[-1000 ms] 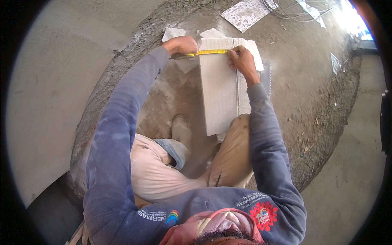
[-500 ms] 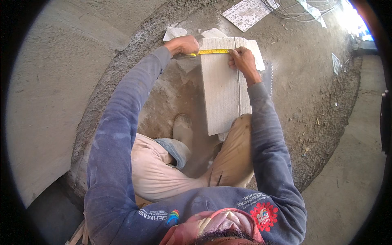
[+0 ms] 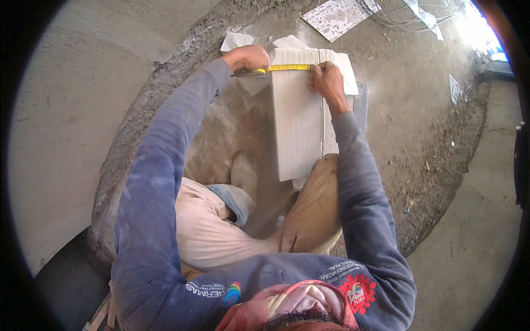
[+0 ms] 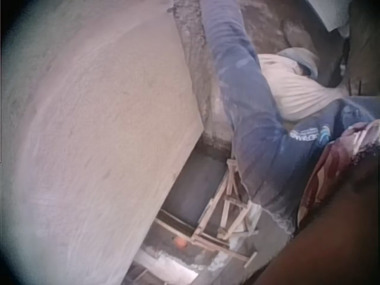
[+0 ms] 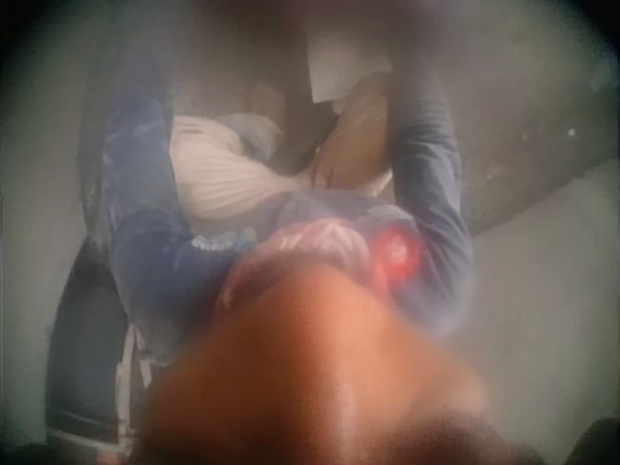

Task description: The person measures a white tile with a tape measure, marks it, and uses a hand saw to cut it into smaller pieces. The cut pieces are set aside on the floor.

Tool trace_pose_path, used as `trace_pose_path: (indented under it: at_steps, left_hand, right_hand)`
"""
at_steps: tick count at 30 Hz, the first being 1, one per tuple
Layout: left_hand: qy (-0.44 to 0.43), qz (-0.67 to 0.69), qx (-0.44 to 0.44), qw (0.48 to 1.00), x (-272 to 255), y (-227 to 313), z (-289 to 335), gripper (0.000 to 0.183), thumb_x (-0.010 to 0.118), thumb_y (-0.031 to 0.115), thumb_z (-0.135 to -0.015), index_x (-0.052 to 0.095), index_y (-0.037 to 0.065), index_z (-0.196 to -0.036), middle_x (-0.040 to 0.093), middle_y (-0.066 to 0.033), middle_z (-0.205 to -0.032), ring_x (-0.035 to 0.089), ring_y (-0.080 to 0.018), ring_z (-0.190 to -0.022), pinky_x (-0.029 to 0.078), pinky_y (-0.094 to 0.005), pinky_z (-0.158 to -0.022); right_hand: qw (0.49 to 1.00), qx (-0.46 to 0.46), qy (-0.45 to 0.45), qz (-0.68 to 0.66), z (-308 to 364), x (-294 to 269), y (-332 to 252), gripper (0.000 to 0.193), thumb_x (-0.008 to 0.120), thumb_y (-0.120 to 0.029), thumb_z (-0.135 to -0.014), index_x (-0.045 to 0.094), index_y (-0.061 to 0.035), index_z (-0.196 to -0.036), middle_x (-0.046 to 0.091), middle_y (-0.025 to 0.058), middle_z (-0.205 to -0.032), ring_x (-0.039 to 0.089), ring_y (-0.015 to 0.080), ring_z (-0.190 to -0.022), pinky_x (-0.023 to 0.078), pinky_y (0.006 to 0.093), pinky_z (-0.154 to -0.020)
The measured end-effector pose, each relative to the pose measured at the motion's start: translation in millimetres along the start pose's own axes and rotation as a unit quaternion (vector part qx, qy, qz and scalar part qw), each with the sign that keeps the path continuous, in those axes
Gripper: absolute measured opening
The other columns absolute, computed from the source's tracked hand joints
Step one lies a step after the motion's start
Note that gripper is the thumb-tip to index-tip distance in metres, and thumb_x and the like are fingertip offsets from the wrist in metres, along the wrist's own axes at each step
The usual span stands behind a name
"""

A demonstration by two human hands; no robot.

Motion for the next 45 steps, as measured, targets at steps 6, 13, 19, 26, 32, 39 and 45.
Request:
trace_pose_path:
  at_steps: [6,13,19,26,32,39,45]
  left_hand:
    - [0.006,-0.011,-0.013,1.0,2,0,-2,0.032,0.077,0.025,-0.088,0.088,0.005,-0.11,0.085,-0.0123,-0.103,0.074,-0.0235,-0.096,0.056,-0.0399,-0.087]
    - [0.014,-0.029,0.014,0.999,4,9,-1,0.041,0.075,0.026,-0.084,0.084,-0.001,-0.113,0.083,-0.0218,-0.109,0.076,-0.0313,-0.094,0.057,-0.045,-0.085]
    - [-0.001,-0.164,0.064,0.984,-6,-19,-9,0.035,0.075,0.023,-0.081,0.088,0.006,-0.109,0.086,-0.0123,-0.103,0.075,-0.0264,-0.095,0.058,-0.0425,-0.086]
    - [-0.017,-0.014,0.072,0.997,16,-4,-14,0.038,0.077,0.027,-0.081,0.087,0.005,-0.111,0.086,-0.0148,-0.111,0.077,-0.0273,-0.099,0.058,-0.0435,-0.089]
    - [-0.006,-0.137,0.078,0.988,19,-37,-57,0.039,0.078,0.027,-0.084,0.087,0.006,-0.116,0.085,-0.0148,-0.117,0.078,-0.027,-0.105,0.059,-0.0423,-0.093]
    - [-0.002,-0.022,0.076,0.997,29,-27,-34,0.04,0.076,0.028,-0.086,0.086,0.003,-0.115,0.085,-0.0156,-0.11,0.077,-0.0258,-0.1,0.059,-0.0428,-0.091]
    - [0.004,-0.071,0.085,0.994,12,0,8,0.037,0.074,0.025,-0.084,0.086,0.003,-0.112,0.084,-0.0177,-0.114,0.078,-0.0309,-0.101,0.059,-0.0443,-0.09]
  right_hand:
    - [0.999,0.023,-0.023,-0.028,-1,-1,3,0.033,0.073,-0.027,-0.105,0.074,0.0057,-0.11,0.08,0.0185,-0.079,0.082,0.0284,-0.07,0.064,0.0432,-0.074]
    - [0.988,0.045,-0.047,-0.139,7,-3,-11,0.022,0.07,-0.014,-0.108,0.067,-0.0001,-0.124,0.077,0.0137,-0.083,0.077,0.0228,-0.066,0.062,0.038,-0.058]
    - [0.985,0.027,-0.124,-0.115,-4,12,-41,0.016,0.063,-0.012,-0.112,0.065,-0.0028,-0.125,0.074,0.0107,-0.085,0.075,0.0206,-0.067,0.065,0.0371,-0.059]
    - [0.996,-0.017,-0.082,-0.006,10,-2,-14,0.023,0.063,-0.017,-0.106,0.074,-0.0066,-0.123,0.079,0.0196,-0.085,0.08,0.0313,-0.069,0.063,0.0437,-0.07]
    - [0.991,-0.01,-0.124,-0.045,-4,-8,-19,0.024,0.061,-0.017,-0.108,0.076,-0.0067,-0.123,0.079,0.0169,-0.083,0.08,0.0287,-0.068,0.062,0.0427,-0.067]
    - [0.991,0.006,-0.13,0.02,-5,-12,-22,0.024,0.06,-0.018,-0.108,0.075,-0.0071,-0.123,0.079,0.0161,-0.083,0.08,0.0272,-0.068,0.063,0.0425,-0.068]
    - [0.99,0.01,-0.14,0.002,7,-8,-26,0.024,0.059,-0.018,-0.108,0.074,-0.0077,-0.123,0.08,0.0183,-0.086,0.08,0.0289,-0.069,0.064,0.0437,-0.07]
Point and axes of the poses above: each hand's wrist, its own z-axis away from the middle knuckle, its own x-axis out of the palm, y = z × x, the point moved 5 cm from there along -z, towards the middle knuckle
